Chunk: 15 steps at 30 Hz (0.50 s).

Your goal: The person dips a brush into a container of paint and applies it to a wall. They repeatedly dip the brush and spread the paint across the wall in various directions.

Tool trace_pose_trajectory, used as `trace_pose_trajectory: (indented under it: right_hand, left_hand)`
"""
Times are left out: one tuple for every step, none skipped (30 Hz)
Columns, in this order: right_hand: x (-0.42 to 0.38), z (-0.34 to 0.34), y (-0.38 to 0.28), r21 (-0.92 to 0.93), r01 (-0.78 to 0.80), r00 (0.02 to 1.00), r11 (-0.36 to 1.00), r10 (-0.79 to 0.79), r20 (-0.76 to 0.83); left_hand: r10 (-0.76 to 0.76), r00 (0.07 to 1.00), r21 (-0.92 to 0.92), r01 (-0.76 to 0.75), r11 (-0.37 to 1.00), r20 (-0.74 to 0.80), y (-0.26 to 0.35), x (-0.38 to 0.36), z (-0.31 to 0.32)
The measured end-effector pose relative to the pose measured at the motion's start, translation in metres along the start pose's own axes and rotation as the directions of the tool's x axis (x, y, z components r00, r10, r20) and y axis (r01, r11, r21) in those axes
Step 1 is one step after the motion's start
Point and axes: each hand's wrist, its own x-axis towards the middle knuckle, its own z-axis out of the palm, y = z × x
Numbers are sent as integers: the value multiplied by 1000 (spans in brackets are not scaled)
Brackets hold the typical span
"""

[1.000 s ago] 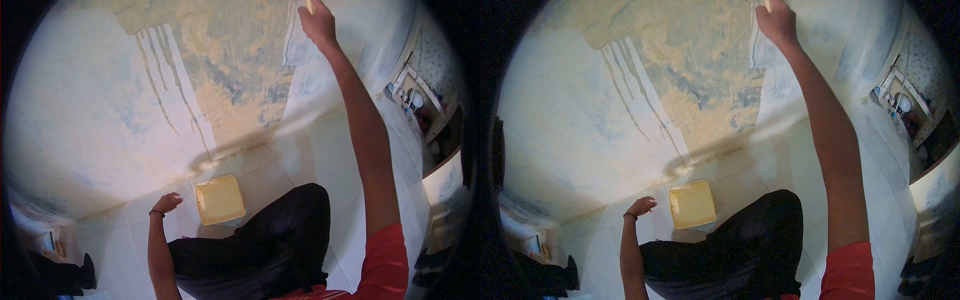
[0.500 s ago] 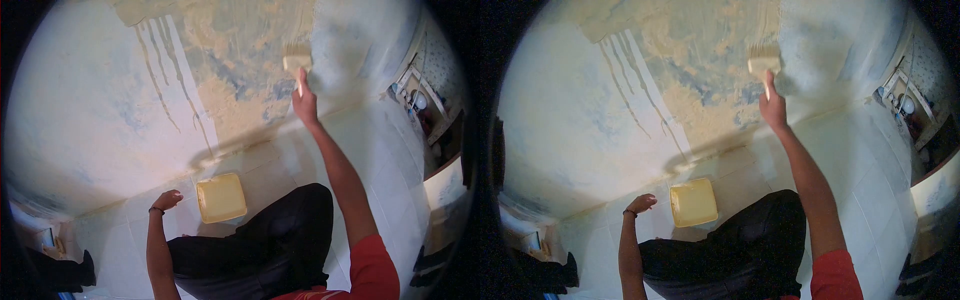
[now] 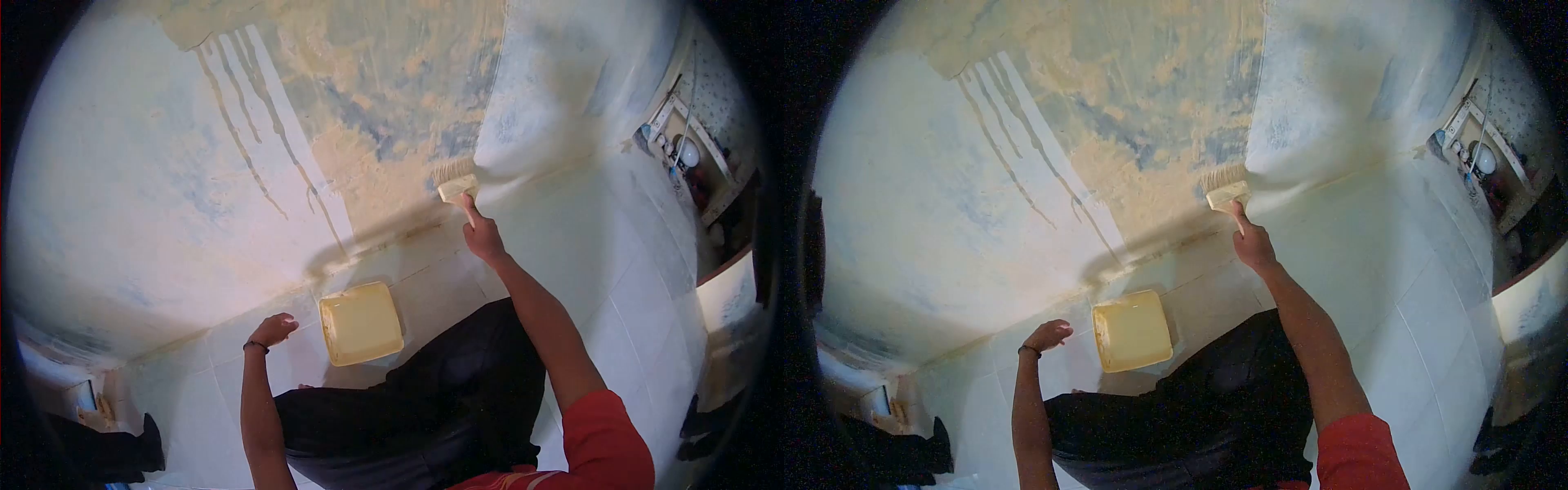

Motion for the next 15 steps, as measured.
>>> trace_pose_trajectory:
  right_hand:
    - [-1, -5, -2, 13, 21, 1000, 1000, -21, -5]
    - [-3, -11, -3, 26, 41, 999, 999, -41, -12]
    - [-6, -18, -7, 23, 44, 999, 999, -44, -19]
    - [-9, -27, -11, 16, 37, 999, 999, -37, -20]
    - [-9, -35, -17, 8, 34, 999, 999, -34, -20]
    - [-7, -41, -23, 4, 45, 999, 999, -45, -23]
    - [-7, -47, -29, 26, 96, 988, 995, -92, -121]
    - [-6, -53, -35, 45, 148, 966, 988, -135, -219]
    - [-3, -59, -41, 43, 155, 965, 987, -143, -219]
    - [5, -68, -46, 18, 221, 937, 975, -207, -282]
    - [13, -78, -51, -10, 282, 900, 959, -269, -342]
    - [23, -91, -55, 8, 250, 922, 968, -236, -306]
    - [36, -104, -63, -12, 278, 899, 961, -264, -350]
    - [50, -118, -72, -33, 304, 872, 952, -292, -393]
    - [65, -135, -81, 20, 234, 905, 972, -210, -369]
  left_hand:
    - [4, 1000, -1, -4, 1000, -1, -2, 1, 1]
    - [4, 1000, -7, -4, 1000, -1, -3, 1, 1]
    - [6, 1000, -13, -6, 1000, -4, -1, 1, 0]
    - [13, 1000, -14, -13, 1000, -10, 0, -1, -2]
    - [22, 1000, -28, -22, 999, -17, 1, -2, -2]
    - [28, 999, -45, -29, 999, -23, 1, -5, -1]
    - [31, 999, -53, -32, 998, -29, -11, 1, 2]
    - [120, 992, -9, -120, 993, -31, -25, 11, 3]
    - [207, 978, 35, -206, 978, -29, -35, 17, 5]
    - [210, 977, 31, -209, 978, -35, -21, 4, 2]
    - [137, 989, -26, -139, 990, -56, -5, -8, -2]
    - [64, 995, -82, -70, 994, -72, 7, -18, -5]
    - [67, 995, -82, -74, 994, -76, 5, -16, -5]
    - [129, 990, -22, -131, 991, -51, 1, -10, -3]
    - [188, 982, 36, -187, 982, -22, -2, -7, -3]
